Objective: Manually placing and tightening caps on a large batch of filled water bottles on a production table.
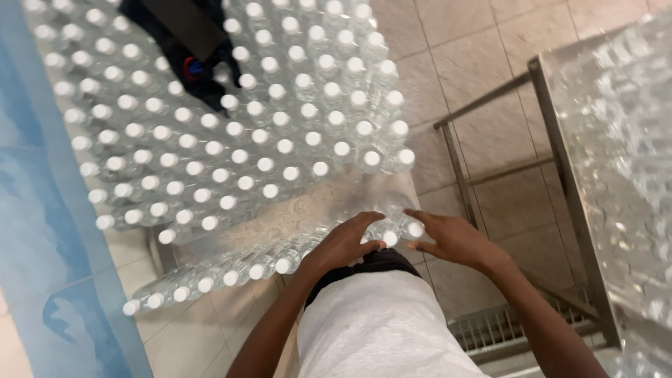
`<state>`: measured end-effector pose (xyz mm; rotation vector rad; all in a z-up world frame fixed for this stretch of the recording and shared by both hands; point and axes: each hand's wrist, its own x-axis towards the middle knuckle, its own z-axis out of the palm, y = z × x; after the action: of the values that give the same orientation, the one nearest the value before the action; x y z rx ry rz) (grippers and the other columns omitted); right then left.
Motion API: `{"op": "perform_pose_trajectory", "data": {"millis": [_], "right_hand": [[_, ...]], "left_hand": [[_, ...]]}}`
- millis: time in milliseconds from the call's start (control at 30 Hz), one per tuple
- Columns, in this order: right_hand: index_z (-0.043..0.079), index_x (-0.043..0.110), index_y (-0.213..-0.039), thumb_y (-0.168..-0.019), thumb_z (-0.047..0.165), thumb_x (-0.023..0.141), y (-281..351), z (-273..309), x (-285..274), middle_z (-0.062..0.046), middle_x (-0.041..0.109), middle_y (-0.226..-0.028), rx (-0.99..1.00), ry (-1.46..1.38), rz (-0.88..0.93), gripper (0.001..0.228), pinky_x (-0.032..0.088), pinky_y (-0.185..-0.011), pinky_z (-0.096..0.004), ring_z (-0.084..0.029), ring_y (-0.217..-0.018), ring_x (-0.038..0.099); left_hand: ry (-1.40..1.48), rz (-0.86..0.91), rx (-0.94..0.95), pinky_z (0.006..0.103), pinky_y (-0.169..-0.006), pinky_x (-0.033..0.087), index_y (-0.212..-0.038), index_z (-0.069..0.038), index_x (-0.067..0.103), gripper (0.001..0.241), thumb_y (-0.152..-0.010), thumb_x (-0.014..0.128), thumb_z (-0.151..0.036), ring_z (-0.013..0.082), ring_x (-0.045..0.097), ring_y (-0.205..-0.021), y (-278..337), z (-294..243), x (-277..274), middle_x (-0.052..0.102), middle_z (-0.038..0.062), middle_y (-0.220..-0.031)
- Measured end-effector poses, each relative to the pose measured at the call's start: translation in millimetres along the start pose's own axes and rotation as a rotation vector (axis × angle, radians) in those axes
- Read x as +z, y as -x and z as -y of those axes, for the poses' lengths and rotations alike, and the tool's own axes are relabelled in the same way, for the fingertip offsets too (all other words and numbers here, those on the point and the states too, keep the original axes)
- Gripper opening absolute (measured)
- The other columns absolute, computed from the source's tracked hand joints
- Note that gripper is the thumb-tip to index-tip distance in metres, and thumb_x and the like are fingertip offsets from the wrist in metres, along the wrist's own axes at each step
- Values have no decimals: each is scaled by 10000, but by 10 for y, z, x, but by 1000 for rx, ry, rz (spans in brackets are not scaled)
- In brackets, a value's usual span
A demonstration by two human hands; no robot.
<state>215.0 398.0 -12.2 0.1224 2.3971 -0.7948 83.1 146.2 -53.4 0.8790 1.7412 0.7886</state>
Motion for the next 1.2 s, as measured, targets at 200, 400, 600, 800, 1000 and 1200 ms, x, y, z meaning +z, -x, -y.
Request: {"op": "perform_pose_trajectory", "data": {"millis": [200, 400, 600, 800, 1000, 1200], "right_hand": [[355, 509, -1595, -1002, 571, 622, -156, 177, -420, -94, 770, -1357, 81, 87, 139, 641, 629, -954, -480, -338, -1203, 789], [401, 588, -1510, -1004, 561, 569, -641, 1125, -551, 82, 805, -1226, -71, 295, 77, 530, 603, -833, -392, -193, -1002, 811], [237, 661, -1393, -1091, 504, 528, -1596, 2438, 175, -93, 733, -1003, -690, 451, -186, 425, 634, -636, -528, -374, -848, 777], [142, 647, -1422, -1121, 497, 539, -2807, 3640, 1089, -148, 778, -1074, -650, 593, -105, 477, 641, -670, -486, -371, -838, 818], [90, 621, -1444, -1071, 382, 619, -3155, 3886, 1725, -202, 775, -1004, -528, 697, -116, 473, 630, -612, -476, -406, -796, 818], [94, 697, -1348, -1034, 285, 682, -2797, 3992, 1373, -199, 772, -918, -474, 424, -141, 368, 635, -669, -517, -425, -813, 815]], "left_hand": [[133, -251, -111, 531, -1209, 403, -1646, -189, 447, 701, -1049, 587, -528, 386, 474, -1523, 638, -121, -143, 475, 141, -1689], [432, -481, -269, 425, -1191, 406, -1594, -258, 533, 669, -977, 605, -507, 230, 499, -1551, 1615, -210, -264, 522, 9, -1703], [543, -903, -20, 504, -1220, 470, -1557, -97, 603, 562, -1080, 709, -376, 372, 604, -1425, 2385, 473, -149, 669, 162, -1498], [570, -1067, -138, 456, -1188, 520, -1496, -120, 657, 458, -1086, 716, -317, 298, 675, -1357, 3289, 1003, -359, 739, 119, -1386], [583, -1034, -182, 457, -1189, 521, -1487, -76, 643, 455, -1105, 681, -321, 313, 675, -1363, 3777, 1412, -500, 743, 154, -1393], [471, -1009, -93, 532, -1254, 425, -1578, -50, 547, 595, -1081, 715, -330, 390, 543, -1477, 3786, 1583, -894, 624, 214, -1527]]}}
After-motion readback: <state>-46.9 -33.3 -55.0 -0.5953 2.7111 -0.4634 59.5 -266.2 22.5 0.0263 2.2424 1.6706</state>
